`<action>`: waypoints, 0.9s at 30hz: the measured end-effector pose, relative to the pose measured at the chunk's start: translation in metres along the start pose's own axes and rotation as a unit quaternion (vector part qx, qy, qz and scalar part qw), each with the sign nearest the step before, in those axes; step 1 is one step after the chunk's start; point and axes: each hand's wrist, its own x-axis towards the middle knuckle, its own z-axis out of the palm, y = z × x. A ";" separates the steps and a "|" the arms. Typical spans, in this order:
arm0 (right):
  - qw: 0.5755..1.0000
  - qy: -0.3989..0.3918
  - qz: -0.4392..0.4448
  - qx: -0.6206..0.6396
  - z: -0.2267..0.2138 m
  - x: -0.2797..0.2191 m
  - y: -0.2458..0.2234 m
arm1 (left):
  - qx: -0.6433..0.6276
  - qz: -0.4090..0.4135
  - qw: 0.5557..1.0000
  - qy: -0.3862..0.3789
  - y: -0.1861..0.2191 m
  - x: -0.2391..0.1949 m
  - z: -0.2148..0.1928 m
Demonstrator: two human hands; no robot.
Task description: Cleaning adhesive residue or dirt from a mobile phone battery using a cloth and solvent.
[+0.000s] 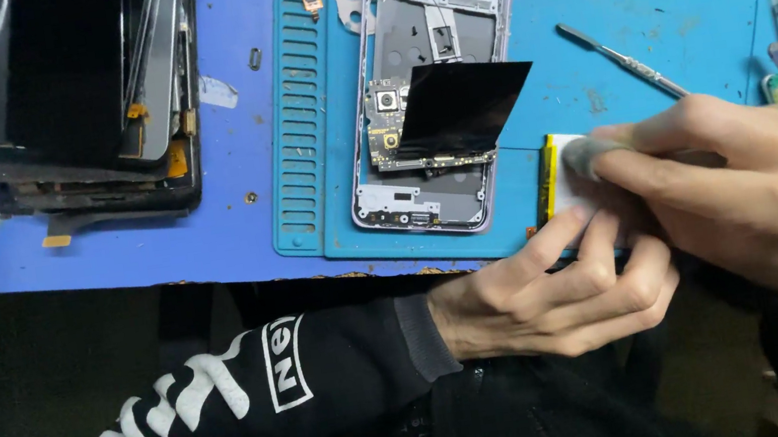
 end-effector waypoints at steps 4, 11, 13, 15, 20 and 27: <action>0.999 -0.029 -0.025 -0.017 -0.001 -0.001 0.007 | 0.004 0.007 1.000 -0.010 0.004 -0.005 0.001; 1.000 -0.016 -0.018 -0.016 0.004 -0.003 0.008 | 0.004 0.003 1.000 0.006 0.000 -0.005 0.002; 1.000 -0.005 -0.021 -0.014 0.002 -0.002 0.008 | 0.000 0.000 1.000 0.017 0.002 -0.003 0.004; 0.999 -0.030 -0.021 -0.010 0.001 -0.001 0.010 | 0.014 -0.003 1.000 0.007 0.002 -0.003 0.003; 0.999 -0.037 -0.017 -0.012 -0.002 0.002 0.005 | 0.002 0.000 1.000 0.012 0.002 -0.004 0.004; 1.000 -0.009 -0.006 0.005 0.005 0.000 0.005 | 0.002 -0.004 1.000 0.017 0.002 -0.005 0.004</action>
